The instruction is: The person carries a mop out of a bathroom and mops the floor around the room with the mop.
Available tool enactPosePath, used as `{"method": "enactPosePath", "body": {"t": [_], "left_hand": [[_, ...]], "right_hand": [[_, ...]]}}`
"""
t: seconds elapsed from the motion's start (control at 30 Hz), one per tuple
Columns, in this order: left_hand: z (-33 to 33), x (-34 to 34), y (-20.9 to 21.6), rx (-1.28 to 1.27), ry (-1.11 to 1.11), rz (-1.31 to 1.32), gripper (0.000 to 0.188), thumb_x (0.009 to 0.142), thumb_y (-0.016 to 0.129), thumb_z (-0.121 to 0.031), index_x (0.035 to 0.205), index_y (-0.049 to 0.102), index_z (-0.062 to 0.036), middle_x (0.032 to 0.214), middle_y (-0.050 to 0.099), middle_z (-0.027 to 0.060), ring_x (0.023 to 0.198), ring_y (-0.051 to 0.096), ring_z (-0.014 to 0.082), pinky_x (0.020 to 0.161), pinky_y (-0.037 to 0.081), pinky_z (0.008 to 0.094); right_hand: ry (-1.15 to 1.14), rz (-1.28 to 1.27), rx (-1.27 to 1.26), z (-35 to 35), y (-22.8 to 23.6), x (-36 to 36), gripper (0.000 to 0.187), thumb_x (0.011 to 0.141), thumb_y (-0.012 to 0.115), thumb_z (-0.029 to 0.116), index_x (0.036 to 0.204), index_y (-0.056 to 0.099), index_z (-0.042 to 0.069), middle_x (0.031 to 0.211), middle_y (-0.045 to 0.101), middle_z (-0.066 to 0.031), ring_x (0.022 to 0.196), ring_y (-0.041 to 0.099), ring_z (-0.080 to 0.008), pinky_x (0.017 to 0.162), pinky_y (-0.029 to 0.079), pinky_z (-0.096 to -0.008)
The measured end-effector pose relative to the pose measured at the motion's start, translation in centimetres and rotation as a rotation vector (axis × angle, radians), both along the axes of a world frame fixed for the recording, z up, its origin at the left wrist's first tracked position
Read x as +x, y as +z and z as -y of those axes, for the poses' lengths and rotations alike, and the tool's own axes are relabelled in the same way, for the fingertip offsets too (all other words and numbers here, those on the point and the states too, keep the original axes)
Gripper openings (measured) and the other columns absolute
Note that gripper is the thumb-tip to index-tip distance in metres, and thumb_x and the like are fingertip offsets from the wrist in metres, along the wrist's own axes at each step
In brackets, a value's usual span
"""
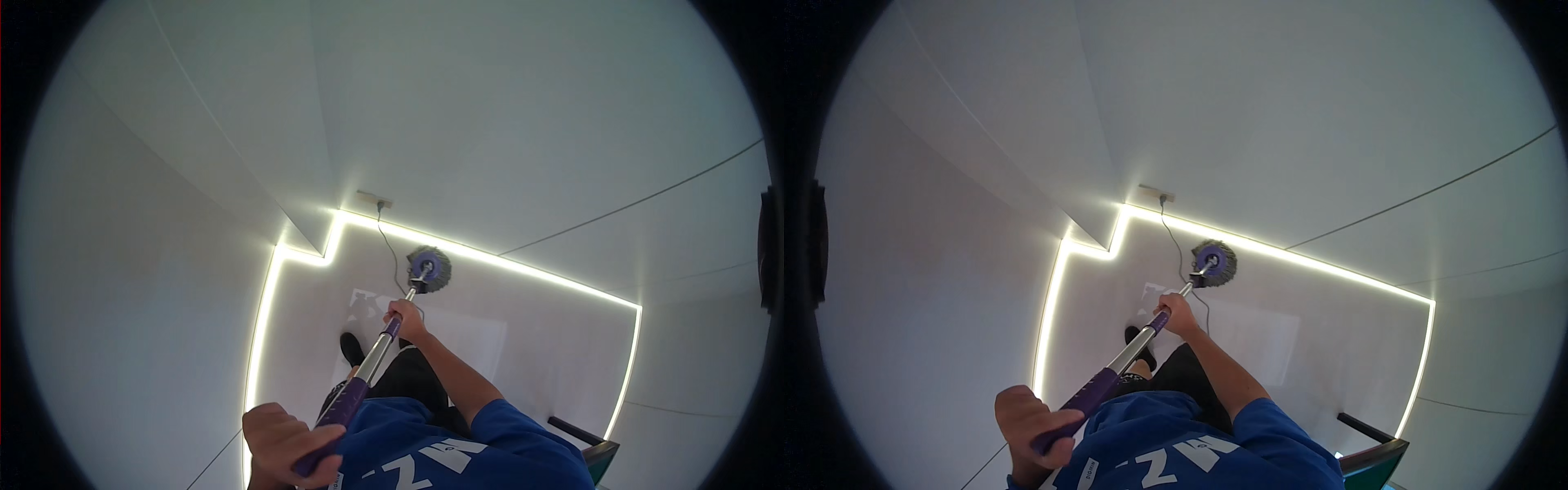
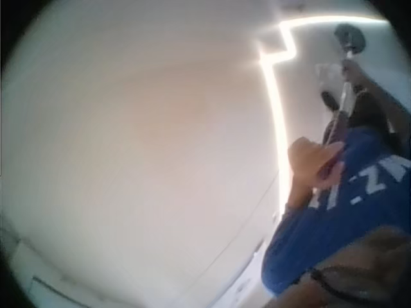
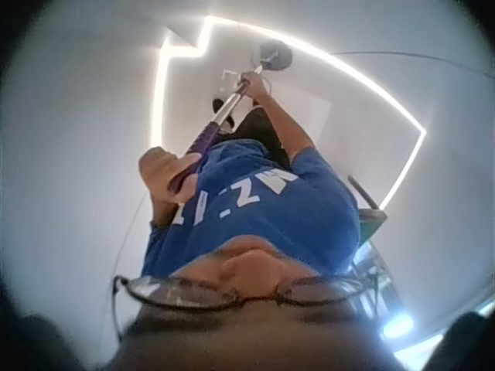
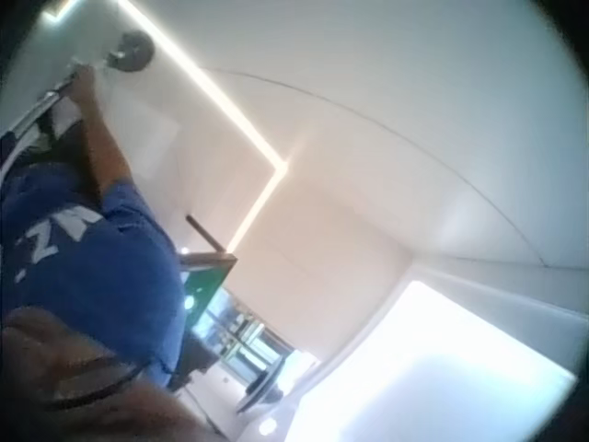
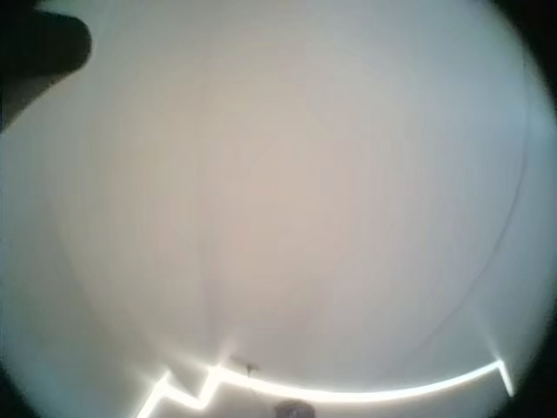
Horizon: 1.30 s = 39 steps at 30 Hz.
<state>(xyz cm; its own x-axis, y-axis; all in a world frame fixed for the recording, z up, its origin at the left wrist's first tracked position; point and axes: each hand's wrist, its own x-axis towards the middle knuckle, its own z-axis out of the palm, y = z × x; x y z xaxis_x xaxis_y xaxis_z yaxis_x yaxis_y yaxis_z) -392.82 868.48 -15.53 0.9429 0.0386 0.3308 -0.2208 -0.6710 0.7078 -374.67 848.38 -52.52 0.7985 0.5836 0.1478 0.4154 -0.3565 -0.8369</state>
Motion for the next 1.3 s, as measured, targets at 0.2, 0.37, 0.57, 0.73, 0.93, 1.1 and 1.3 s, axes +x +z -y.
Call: {"method": "enactPosePath", "body": {"t": [0.2,0.37,0.57,0.73,0.93,1.1,1.3], "left_hand": [[3.6,2.8,4.1,0.091,-0.010,0.299,0.029,0.081,0.060,-0.027,0.090,0.071,-0.0015,0.046,0.040,-0.0009,0.037,0.033,0.0098,0.039,0.025,0.0264],[7.9,3.3,6.5,0.147,0.004,0.310,0.031,0.074,0.064,-0.029,0.085,0.071,-0.0010,0.047,0.029,-0.0021,0.037,0.026,0.0112,0.040,0.020,0.0288],[13.4,4.2,7.4,0.241,-0.088,0.331,0.031,0.076,0.067,-0.031,0.084,0.071,-0.0017,0.047,0.030,-0.0035,0.037,0.027,0.0091,0.040,0.020,0.0273],[16.0,4.9,6.4,0.199,-0.148,0.321,0.033,0.079,0.066,-0.033,0.083,0.070,-0.0009,0.046,0.029,-0.0047,0.036,0.026,0.0076,0.040,0.018,0.0269],[16.0,8.2,6.7,0.248,-0.090,0.329,0.026,0.080,0.052,-0.019,0.070,0.066,0.0008,0.043,0.031,-0.0035,0.035,0.025,0.0110,0.042,0.018,0.0315],[14.8,11.5,5.3,0.009,0.165,0.428,0.035,0.082,0.053,-0.030,0.064,0.062,-0.0018,0.041,0.034,-0.0011,0.035,0.023,0.0116,0.043,0.018,0.0322],[13.3,12.3,0.9,-0.131,0.108,0.348,0.042,0.083,0.053,-0.041,0.061,0.067,-0.0085,0.038,0.029,-0.0043,0.033,0.024,0.0115,0.042,0.019,0.0300]], "right_hand": [[0.191,-0.115,0.159,-4.2,2.5,2.8,0.016,0.068,0.062,0.006,0.064,0.048,0.002,0.062,0.051,-0.0149,0.062,0.053,-0.0348,0.057,0.041,-0.0417],[0.203,-0.072,0.301,-4.3,4.0,2.2,0.022,0.066,0.067,0.008,0.063,0.046,0.004,0.059,0.048,-0.0133,0.059,0.052,-0.0325,0.056,0.040,-0.0390],[0.262,-0.035,0.396,-3.3,4.3,2.7,0.023,0.065,0.067,0.004,0.063,0.044,0.005,0.057,0.045,-0.0098,0.056,0.049,-0.0285,0.055,0.038,-0.0372],[0.320,-0.029,0.372,-1.3,3.9,4.1,0.021,0.066,0.066,0.008,0.064,0.046,0.005,0.060,0.051,-0.0105,0.061,0.053,-0.0306,0.057,0.042,-0.0385],[0.395,-0.068,0.250,0.9,5.1,6.8,0.010,0.067,0.063,0.008,0.068,0.053,0.007,0.068,0.062,-0.0098,0.069,0.059,-0.0323,0.063,0.046,-0.0410],[0.337,-0.082,0.134,4.8,4.5,8.4,0.006,0.066,0.061,0.006,0.070,0.057,0.008,0.070,0.063,-0.0094,0.072,0.061,-0.0327,0.065,0.047,-0.0422],[0.111,-0.168,-0.076,14.0,2.9,6.8,0.010,0.065,0.065,0.012,0.069,0.058,0.008,0.066,0.061,-0.0114,0.070,0.060,-0.0342,0.063,0.047,-0.0426]]}}
